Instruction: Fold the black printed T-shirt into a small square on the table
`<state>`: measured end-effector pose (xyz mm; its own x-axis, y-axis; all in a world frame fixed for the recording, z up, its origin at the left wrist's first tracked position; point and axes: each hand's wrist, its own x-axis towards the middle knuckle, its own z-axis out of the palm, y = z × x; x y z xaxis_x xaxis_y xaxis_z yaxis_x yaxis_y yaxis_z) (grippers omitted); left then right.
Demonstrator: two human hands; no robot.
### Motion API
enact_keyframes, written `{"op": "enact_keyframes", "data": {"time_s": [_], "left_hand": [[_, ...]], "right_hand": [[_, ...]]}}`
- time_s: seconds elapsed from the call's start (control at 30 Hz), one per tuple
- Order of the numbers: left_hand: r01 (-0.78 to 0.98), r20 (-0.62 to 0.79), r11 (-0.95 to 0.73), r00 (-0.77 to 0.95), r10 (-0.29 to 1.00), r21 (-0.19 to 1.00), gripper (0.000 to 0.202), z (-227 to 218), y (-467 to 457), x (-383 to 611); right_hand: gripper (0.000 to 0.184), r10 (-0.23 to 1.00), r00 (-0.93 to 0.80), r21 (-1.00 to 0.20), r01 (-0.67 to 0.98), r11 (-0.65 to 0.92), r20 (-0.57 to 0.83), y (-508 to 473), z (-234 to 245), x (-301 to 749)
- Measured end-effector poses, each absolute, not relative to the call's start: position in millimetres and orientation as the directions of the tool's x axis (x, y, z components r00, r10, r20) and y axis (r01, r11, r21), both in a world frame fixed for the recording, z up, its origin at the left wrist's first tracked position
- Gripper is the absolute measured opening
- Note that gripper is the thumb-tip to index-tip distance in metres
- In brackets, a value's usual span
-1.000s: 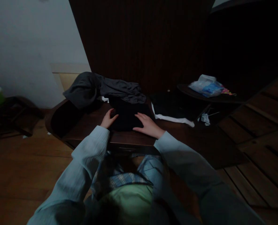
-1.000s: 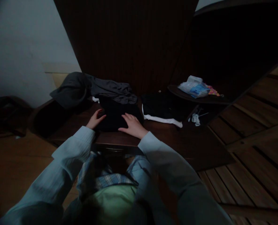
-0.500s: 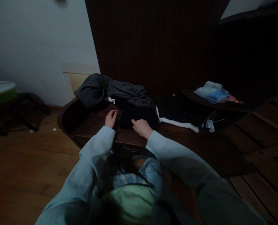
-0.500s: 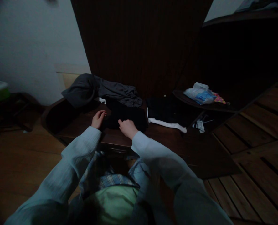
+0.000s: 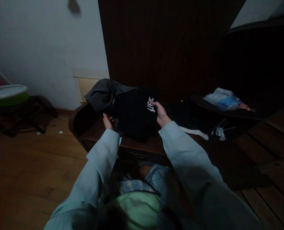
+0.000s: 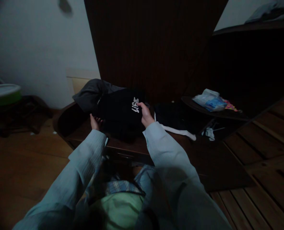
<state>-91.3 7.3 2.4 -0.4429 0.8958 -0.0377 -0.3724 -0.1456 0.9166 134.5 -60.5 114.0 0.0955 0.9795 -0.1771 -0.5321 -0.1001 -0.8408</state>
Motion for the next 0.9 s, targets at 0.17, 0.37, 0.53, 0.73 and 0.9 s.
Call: {"op": "enact_keyframes", "data": {"time_s": [0.17,0.37,0.53,0.73,0.9], "left_hand": [[-0.472,-0.142,-0.121,-0.484,0.863,0.873,0.042,7.3,4.8,-92.7],[-0.198,-0.023,-0.057,-0.383,0.924,0.979,0.025,9.1,3.4,-81.8],[0.103,0.15,-0.132,-0.192,0.97,0.986,0.006,5.5,-10.4,-65.8],[0.534,0.469,-0.391,-0.012,0.883,0.75,0.002,13.2,-42.5,-62.5],[0.488,0.463,-0.578,0.346,0.816,0.654,0.015,12.5,-84.0,-52.0]], "right_hand": [[0.018,0.933,0.179,-0.699,-0.708,-0.099,-0.313,-69.7,71.5,149.4],[0.016,0.913,0.053,-0.733,-0.616,-0.289,-0.404,-119.9,25.5,155.1],[0.023,0.895,-0.309,-0.933,-0.058,-0.355,-0.321,-161.0,38.7,163.2],[0.028,0.953,0.089,-0.798,0.572,0.188,0.289,-120.5,44.1,204.5],[0.039,0.937,0.086,-0.597,0.789,0.143,0.338,-82.2,27.3,213.2]]}}
